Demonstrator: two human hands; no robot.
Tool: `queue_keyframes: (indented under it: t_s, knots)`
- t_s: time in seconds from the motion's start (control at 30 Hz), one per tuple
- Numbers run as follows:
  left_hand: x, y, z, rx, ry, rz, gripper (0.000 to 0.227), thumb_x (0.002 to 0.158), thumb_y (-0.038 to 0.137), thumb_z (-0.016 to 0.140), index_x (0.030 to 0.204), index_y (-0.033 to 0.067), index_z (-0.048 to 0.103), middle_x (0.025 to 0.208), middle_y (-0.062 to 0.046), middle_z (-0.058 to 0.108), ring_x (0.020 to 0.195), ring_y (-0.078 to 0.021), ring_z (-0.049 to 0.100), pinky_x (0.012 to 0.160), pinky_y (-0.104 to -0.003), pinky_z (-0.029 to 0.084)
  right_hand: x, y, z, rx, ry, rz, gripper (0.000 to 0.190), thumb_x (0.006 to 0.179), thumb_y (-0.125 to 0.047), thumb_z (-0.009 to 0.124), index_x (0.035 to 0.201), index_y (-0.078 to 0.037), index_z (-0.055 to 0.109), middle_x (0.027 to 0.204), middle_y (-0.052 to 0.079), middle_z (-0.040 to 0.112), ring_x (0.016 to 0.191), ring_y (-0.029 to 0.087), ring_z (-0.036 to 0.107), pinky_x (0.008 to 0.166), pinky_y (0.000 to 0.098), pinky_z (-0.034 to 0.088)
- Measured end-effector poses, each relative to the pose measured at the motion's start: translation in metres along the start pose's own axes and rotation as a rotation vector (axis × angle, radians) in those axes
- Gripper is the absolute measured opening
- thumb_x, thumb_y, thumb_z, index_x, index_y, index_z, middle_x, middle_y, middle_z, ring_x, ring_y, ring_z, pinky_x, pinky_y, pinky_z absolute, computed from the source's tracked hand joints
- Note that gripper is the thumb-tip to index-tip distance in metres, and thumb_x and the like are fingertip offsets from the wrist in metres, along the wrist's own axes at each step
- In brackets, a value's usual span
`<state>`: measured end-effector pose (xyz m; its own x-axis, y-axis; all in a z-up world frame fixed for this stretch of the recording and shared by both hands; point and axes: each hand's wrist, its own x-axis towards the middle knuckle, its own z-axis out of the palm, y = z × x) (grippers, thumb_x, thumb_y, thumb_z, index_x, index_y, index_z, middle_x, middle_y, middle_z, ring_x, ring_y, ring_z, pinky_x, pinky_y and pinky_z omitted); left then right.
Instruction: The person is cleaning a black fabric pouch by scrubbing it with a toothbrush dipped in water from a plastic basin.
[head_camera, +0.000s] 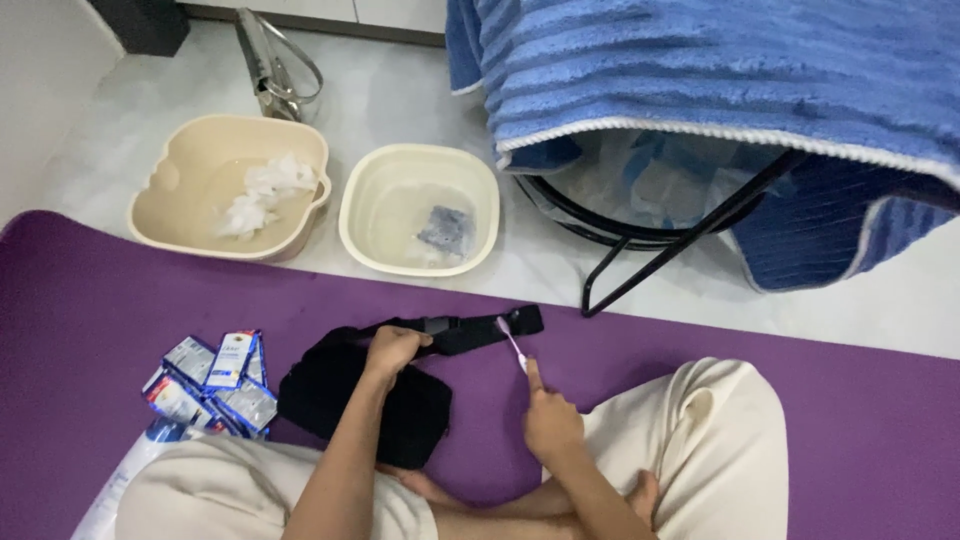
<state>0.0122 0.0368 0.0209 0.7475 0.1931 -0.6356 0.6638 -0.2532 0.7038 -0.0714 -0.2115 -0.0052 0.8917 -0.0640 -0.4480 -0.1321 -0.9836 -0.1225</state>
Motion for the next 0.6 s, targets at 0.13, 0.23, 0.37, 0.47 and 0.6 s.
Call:
queue_keyframes:
  t_s: [0.13, 0.23, 0.37, 0.47, 0.6]
  knots:
    - [0.009, -0.005, 0.001, -0.026, 0.023, 0.045, 0.033, 0.083, 0.011, 0.066, 0.107, -0.0085, 0.078, 0.103, -0.02, 0.078, 0.097, -0.028, 0.071, 0.095, -0.031, 0.053, 0.006, -0.008, 0.029, 0.076, -0.013, -0.136, 0.082, 0.089, -0.005, 0.046, 0.164, -0.021, 0.018, 0.105, 0.022, 0.068, 0.086, 0.039, 0.072, 0.081, 0.0521, 0.058]
    - [0.01, -0.01, -0.002, -0.012, 0.005, 0.032, 0.025, 0.084, 0.014, 0.07, 0.09, -0.0088, 0.078, 0.073, -0.014, 0.065, 0.061, -0.0205, 0.053, 0.058, -0.029, 0.045, -0.008, -0.009, 0.019, 0.071, 0.028, -0.217, 0.078, 0.09, -0.006, 0.048, 0.163, -0.016, 0.021, 0.094, 0.022, 0.072, 0.077, 0.039, 0.073, 0.074, 0.0511, 0.058]
    - [0.002, -0.001, -0.001, -0.005, 0.022, 0.024, 0.03, 0.085, 0.014, 0.069, 0.101, -0.0101, 0.078, 0.084, -0.019, 0.072, 0.068, -0.0229, 0.058, 0.065, -0.03, 0.048, -0.007, -0.006, 0.0, 0.096, -0.075, -0.003, 0.078, 0.093, -0.009, 0.045, 0.164, -0.019, 0.015, 0.108, 0.02, 0.07, 0.093, 0.036, 0.073, 0.088, 0.0476, 0.058]
    - [0.007, -0.004, 0.0, -0.018, 0.023, 0.06, 0.03, 0.085, 0.012, 0.066, 0.102, -0.008, 0.079, 0.089, -0.018, 0.073, 0.07, -0.0228, 0.058, 0.066, -0.03, 0.048, -0.009, -0.01, 0.016, 0.121, -0.03, -0.139, 0.078, 0.092, -0.007, 0.046, 0.163, -0.018, 0.019, 0.099, 0.023, 0.071, 0.086, 0.039, 0.073, 0.084, 0.0507, 0.058]
    - [0.003, -0.005, -0.001, -0.017, -0.006, 0.063, 0.033, 0.084, 0.01, 0.064, 0.109, -0.0062, 0.078, 0.108, -0.02, 0.077, 0.09, -0.027, 0.068, 0.084, -0.032, 0.054, -0.004, 0.005, 0.012, 0.102, -0.051, 0.052, 0.077, 0.093, -0.019, 0.045, 0.164, -0.027, 0.017, 0.112, 0.018, 0.07, 0.099, 0.037, 0.07, 0.091, 0.0495, 0.055]
